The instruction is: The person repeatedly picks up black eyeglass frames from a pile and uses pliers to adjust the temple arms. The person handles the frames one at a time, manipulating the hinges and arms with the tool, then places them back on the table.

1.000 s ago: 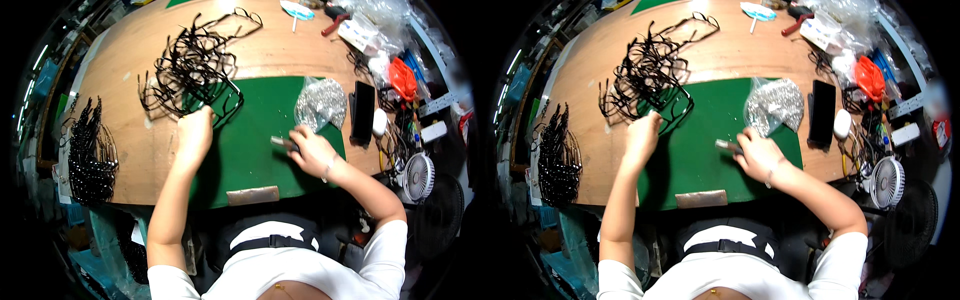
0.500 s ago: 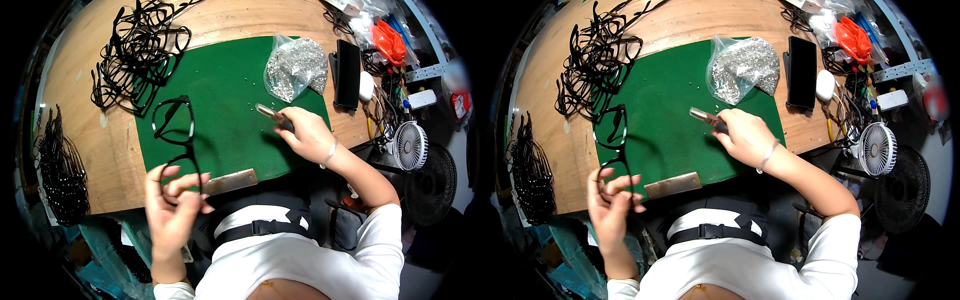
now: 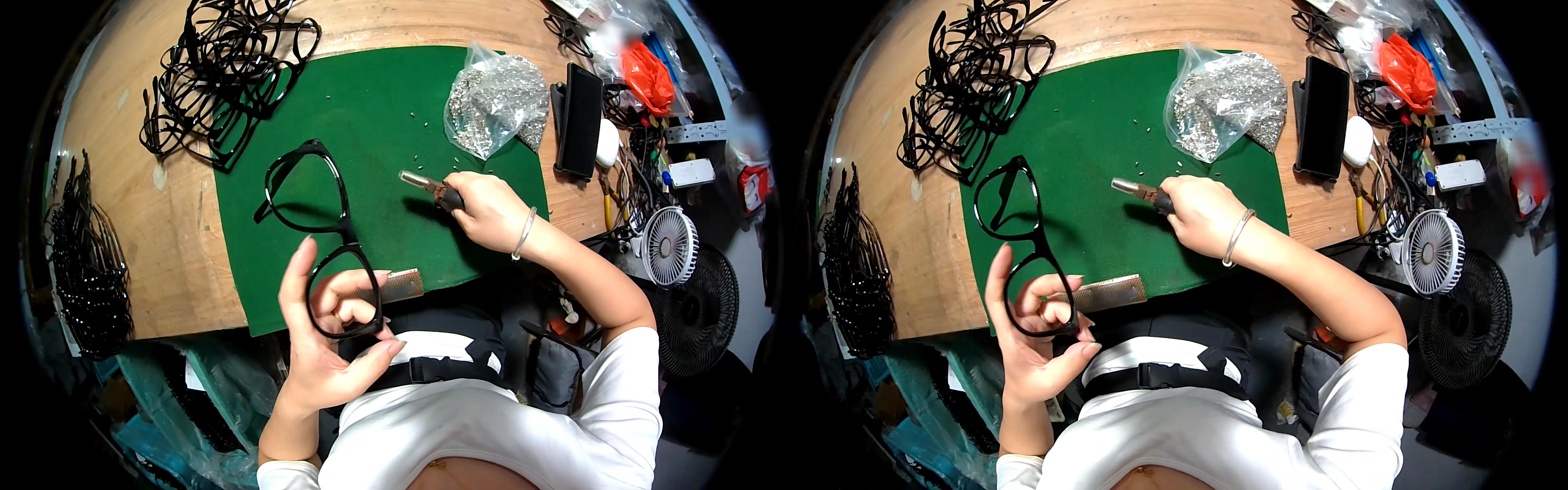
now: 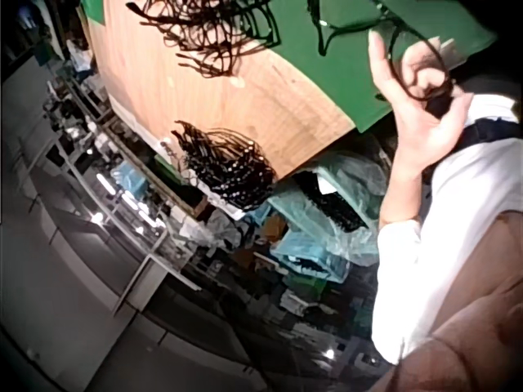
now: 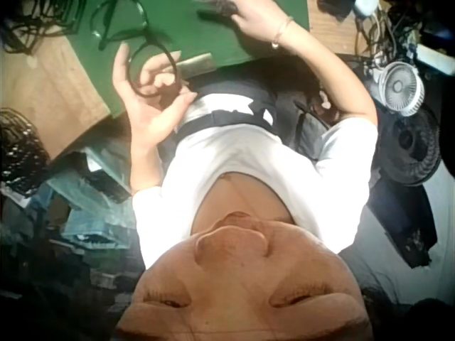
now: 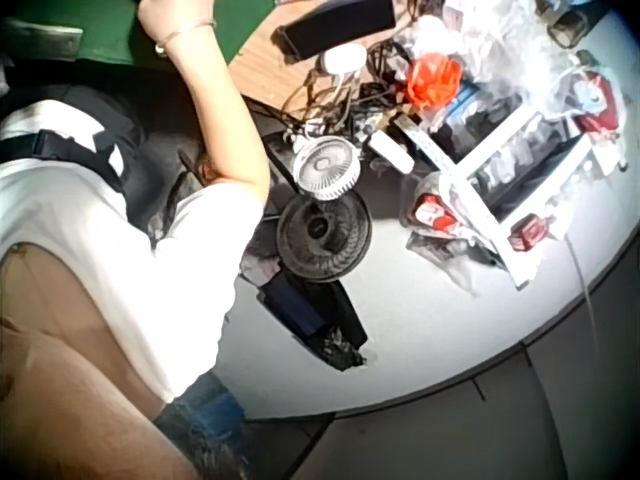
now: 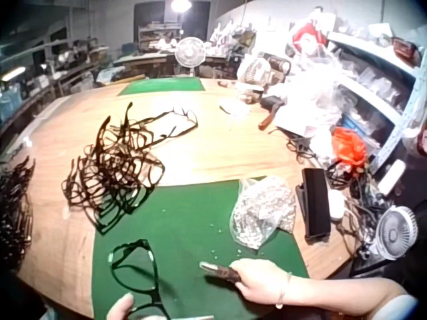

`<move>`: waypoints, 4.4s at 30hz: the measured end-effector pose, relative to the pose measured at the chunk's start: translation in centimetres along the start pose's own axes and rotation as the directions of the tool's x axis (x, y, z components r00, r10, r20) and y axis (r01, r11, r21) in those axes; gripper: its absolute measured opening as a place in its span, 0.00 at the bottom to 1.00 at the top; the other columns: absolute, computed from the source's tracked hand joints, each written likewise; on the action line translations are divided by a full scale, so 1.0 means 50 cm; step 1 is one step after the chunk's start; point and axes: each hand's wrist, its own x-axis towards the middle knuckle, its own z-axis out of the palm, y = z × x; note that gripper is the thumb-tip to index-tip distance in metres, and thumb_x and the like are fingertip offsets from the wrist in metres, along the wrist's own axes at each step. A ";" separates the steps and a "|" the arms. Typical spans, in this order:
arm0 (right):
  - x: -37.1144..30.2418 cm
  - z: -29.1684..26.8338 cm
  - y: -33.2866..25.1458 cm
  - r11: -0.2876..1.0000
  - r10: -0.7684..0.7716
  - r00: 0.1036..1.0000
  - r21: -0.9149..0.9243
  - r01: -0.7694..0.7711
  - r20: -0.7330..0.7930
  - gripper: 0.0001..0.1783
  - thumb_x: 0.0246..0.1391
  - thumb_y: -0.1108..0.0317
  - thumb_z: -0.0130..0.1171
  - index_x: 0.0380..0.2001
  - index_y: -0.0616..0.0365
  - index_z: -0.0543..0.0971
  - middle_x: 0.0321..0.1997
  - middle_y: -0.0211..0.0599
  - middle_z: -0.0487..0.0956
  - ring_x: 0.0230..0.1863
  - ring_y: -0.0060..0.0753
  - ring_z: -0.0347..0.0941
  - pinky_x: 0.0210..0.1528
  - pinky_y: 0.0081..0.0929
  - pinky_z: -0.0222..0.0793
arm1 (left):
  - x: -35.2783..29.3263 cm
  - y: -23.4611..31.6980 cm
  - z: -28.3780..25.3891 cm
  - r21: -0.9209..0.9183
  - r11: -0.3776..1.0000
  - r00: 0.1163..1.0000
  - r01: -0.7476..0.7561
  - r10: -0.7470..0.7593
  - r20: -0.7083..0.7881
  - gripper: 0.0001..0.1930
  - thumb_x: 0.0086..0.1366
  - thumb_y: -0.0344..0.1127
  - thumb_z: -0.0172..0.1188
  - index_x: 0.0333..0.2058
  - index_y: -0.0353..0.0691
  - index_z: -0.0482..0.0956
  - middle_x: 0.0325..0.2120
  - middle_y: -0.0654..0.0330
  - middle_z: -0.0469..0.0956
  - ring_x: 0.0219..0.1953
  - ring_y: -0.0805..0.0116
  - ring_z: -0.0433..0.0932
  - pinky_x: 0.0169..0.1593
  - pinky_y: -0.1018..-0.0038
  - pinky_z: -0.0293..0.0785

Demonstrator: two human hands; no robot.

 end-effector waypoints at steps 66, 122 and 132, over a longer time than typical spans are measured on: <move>-0.042 -0.036 -0.008 1.000 -0.022 0.948 -0.009 0.020 -0.319 0.16 0.39 0.72 0.55 0.36 0.62 0.69 0.32 0.46 0.70 0.31 0.49 0.69 0.33 0.37 0.67 | 0.005 0.009 0.024 0.146 0.988 0.995 0.043 -0.030 -0.091 0.45 0.47 0.13 0.55 0.57 0.39 0.34 0.47 0.41 0.64 0.30 0.76 0.71 0.38 0.83 0.69; -0.079 -0.089 -0.160 0.942 -0.234 0.853 0.327 0.080 0.466 0.22 0.51 0.55 0.50 0.25 0.69 0.70 0.17 0.51 0.72 0.22 0.52 0.71 0.28 0.38 0.67 | 0.037 0.062 -0.002 -0.140 0.973 0.978 0.184 -0.167 0.125 0.42 0.52 0.16 0.52 0.57 0.40 0.31 0.51 0.41 0.60 0.48 0.56 0.69 0.48 0.69 0.70; -0.066 -0.096 -0.074 0.919 -0.201 0.921 0.389 0.060 0.333 0.20 0.50 0.58 0.52 0.39 0.65 0.71 0.36 0.45 0.72 0.37 0.41 0.71 0.41 0.28 0.66 | 0.044 0.058 0.004 -0.117 0.953 0.960 0.280 -0.278 0.030 0.42 0.51 0.13 0.50 0.57 0.41 0.33 0.52 0.41 0.59 0.44 0.60 0.73 0.44 0.75 0.72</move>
